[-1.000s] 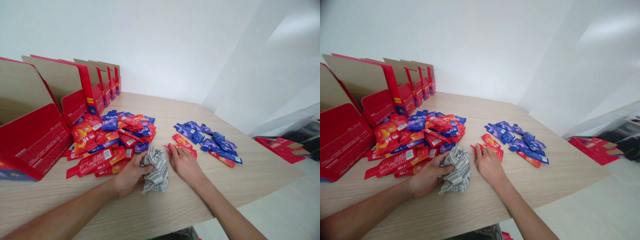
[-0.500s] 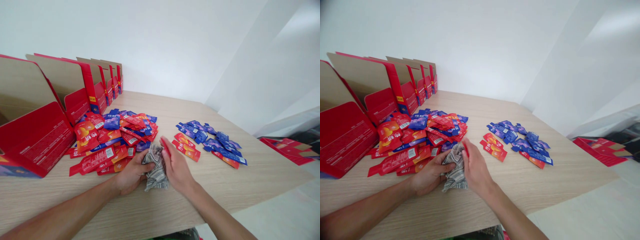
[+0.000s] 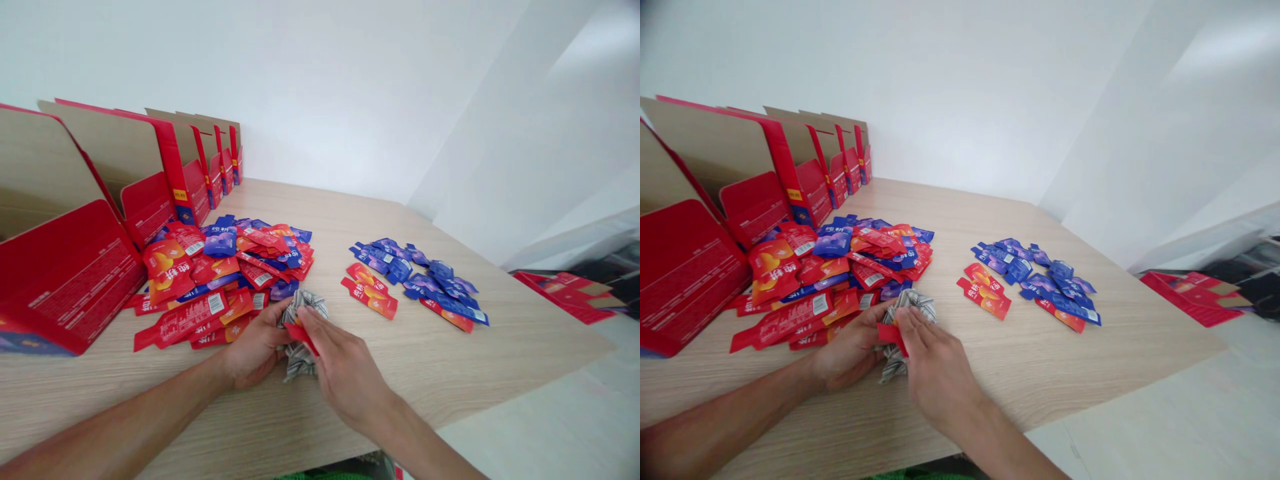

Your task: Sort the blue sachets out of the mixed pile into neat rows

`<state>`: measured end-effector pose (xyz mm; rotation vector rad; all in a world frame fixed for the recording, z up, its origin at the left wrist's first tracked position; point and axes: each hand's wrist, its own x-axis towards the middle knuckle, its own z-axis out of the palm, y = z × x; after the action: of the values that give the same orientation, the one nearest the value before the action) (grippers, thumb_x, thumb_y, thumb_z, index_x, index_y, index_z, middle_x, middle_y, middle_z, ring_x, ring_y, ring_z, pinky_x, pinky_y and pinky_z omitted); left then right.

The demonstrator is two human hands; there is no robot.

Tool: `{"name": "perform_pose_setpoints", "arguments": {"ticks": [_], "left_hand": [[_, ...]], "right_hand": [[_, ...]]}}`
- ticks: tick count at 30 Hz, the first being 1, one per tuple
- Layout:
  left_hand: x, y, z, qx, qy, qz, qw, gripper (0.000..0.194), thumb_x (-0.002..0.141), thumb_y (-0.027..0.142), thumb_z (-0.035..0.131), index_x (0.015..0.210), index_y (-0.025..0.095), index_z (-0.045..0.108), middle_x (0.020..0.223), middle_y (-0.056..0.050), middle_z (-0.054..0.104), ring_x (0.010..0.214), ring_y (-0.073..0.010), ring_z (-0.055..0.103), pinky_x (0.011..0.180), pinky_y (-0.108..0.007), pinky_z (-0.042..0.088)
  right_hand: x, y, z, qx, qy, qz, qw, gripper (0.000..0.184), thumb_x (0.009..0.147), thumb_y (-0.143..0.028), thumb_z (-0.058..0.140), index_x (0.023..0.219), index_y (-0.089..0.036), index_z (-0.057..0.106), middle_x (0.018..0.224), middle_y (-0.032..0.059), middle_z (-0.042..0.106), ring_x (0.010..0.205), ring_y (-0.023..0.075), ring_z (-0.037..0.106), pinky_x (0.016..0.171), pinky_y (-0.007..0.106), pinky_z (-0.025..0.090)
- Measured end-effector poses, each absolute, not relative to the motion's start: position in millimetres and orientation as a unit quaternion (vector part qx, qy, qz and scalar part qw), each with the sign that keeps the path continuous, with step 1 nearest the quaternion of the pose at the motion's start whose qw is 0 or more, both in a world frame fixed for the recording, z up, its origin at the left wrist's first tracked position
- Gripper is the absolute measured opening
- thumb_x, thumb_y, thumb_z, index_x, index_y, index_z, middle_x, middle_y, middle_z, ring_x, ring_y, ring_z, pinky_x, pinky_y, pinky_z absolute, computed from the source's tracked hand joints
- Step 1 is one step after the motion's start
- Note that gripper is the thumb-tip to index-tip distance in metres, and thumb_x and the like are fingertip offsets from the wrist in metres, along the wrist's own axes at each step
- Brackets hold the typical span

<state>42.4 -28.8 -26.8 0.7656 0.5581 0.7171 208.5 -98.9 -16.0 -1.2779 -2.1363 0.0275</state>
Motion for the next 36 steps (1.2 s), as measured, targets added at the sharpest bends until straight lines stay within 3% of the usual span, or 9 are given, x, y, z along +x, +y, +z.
{"name": "perform_pose_setpoints", "arguments": {"ticks": [2, 5, 11, 16, 20, 24, 29, 33, 36], "left_hand": [[42.5, -28.0, -27.4, 0.359, 0.263, 0.33, 0.833, 0.051, 0.063, 0.012, 0.093, 0.111, 0.019, 0.076, 0.101, -0.007, 0.078, 0.085, -0.0194, 0.072, 0.074, -0.026, 0.057], [43.6, -26.5, -28.6, 0.356, 0.267, 0.333, 0.831, 0.047, 0.066, 0.017, 0.095, 0.109, 0.018, 0.076, 0.102, -0.008, 0.078, 0.084, -0.0177, 0.071, 0.076, -0.026, 0.057], [42.2, -25.0, -29.4, 0.355, 0.262, 0.333, 0.833, 0.052, 0.064, 0.019, 0.097, 0.112, 0.017, 0.075, 0.105, -0.009, 0.078, 0.085, -0.0199, 0.072, 0.077, -0.029, 0.058], [40.7, -27.4, -26.3, 0.348, 0.269, 0.34, 0.831, 0.056, 0.066, 0.014, 0.093, 0.118, 0.019, 0.074, 0.104, -0.008, 0.077, 0.092, -0.0223, 0.073, 0.08, -0.03, 0.057], [42.5, -28.6, -25.4, 0.357, 0.28, 0.345, 0.821, 0.056, 0.064, 0.011, 0.092, 0.117, 0.019, 0.074, 0.099, -0.006, 0.076, 0.089, -0.0225, 0.073, 0.073, -0.028, 0.055], [43.1, -26.0, -30.1, 0.339, 0.281, 0.356, 0.824, 0.05, 0.065, 0.011, 0.092, 0.111, 0.019, 0.074, 0.094, -0.005, 0.074, 0.085, -0.0198, 0.071, 0.075, -0.029, 0.056], [44.0, -24.1, -30.3, 0.335, 0.265, 0.354, 0.832, 0.05, 0.067, 0.019, 0.095, 0.113, 0.018, 0.074, 0.102, -0.007, 0.076, 0.087, -0.0206, 0.072, 0.08, -0.032, 0.057], [46.4, -26.6, -31.8, 0.358, 0.261, 0.331, 0.833, 0.059, 0.065, 0.018, 0.094, 0.121, 0.018, 0.073, 0.107, -0.01, 0.078, 0.094, -0.0256, 0.074, 0.081, -0.033, 0.057], [47.8, -28.5, -38.5, 0.343, 0.285, 0.382, 0.809, 0.062, 0.072, 0.014, 0.086, 0.131, 0.023, 0.071, 0.106, -0.007, 0.079, 0.108, -0.031, 0.073, 0.082, -0.035, 0.058]], "right_hand": [[218.0, -98.3, 3.6, -0.515, -0.764, 0.043, 0.386, 0.037, 0.109, -0.023, 0.042, 0.134, -0.019, 0.068, 0.117, 0.0086, 0.081, 0.102, 0.0212, 0.078, 0.091, 0.033, 0.064], [228.2, -82.1, 22.3, -0.569, -0.663, 0.067, 0.481, 0.031, 0.109, -0.039, 0.046, 0.113, -0.024, 0.073, 0.092, 0.0019, 0.08, 0.078, 0.0188, 0.075, 0.075, 0.03, 0.062], [216.8, -31.0, -11.0, -0.593, -0.651, 0.098, 0.463, 0.044, 0.103, -0.041, 0.052, 0.139, -0.016, 0.059, 0.128, 0.0165, 0.072, 0.114, 0.0273, 0.07, 0.102, 0.046, 0.057], [203.7, -43.7, -37.4, -0.572, -0.75, 0.069, 0.325, 0.063, 0.11, -0.048, 0.036, 0.16, -0.009, 0.043, 0.163, 0.0243, 0.045, 0.155, 0.034, 0.039, 0.126, 0.06, 0.033], [203.3, -68.2, -42.6, -0.564, -0.772, 0.077, 0.284, 0.074, 0.109, -0.047, 0.042, 0.169, -0.009, 0.022, 0.17, 0.0249, 0.032, 0.161, 0.035, 0.025, 0.127, 0.064, 0.032], [210.9, -81.1, -38.4, -0.541, -0.787, 0.08, 0.286, 0.064, 0.109, -0.031, 0.04, 0.168, -0.012, 0.027, 0.17, 0.0206, 0.033, 0.158, 0.0305, 0.033, 0.123, 0.056, 0.042], [220.5, -75.0, 6.4, -0.526, -0.778, 0.069, 0.336, 0.049, 0.109, -0.026, 0.036, 0.154, -0.02, 0.055, 0.143, 0.0115, 0.069, 0.126, 0.0265, 0.07, 0.106, 0.048, 0.061], [192.5, -51.0, 40.9, -0.479, -0.798, 0.026, 0.366, 0.048, 0.108, -0.022, 0.038, 0.152, -0.026, 0.056, 0.146, 0.005, 0.068, 0.133, 0.0231, 0.065, 0.113, 0.047, 0.055], [151.4, -25.4, 44.8, -0.41, -0.87, 0.057, 0.268, 0.053, 0.104, -0.012, 0.04, 0.154, -0.025, 0.053, 0.151, 0.0055, 0.064, 0.135, 0.0224, 0.063, 0.111, 0.044, 0.055]]}}
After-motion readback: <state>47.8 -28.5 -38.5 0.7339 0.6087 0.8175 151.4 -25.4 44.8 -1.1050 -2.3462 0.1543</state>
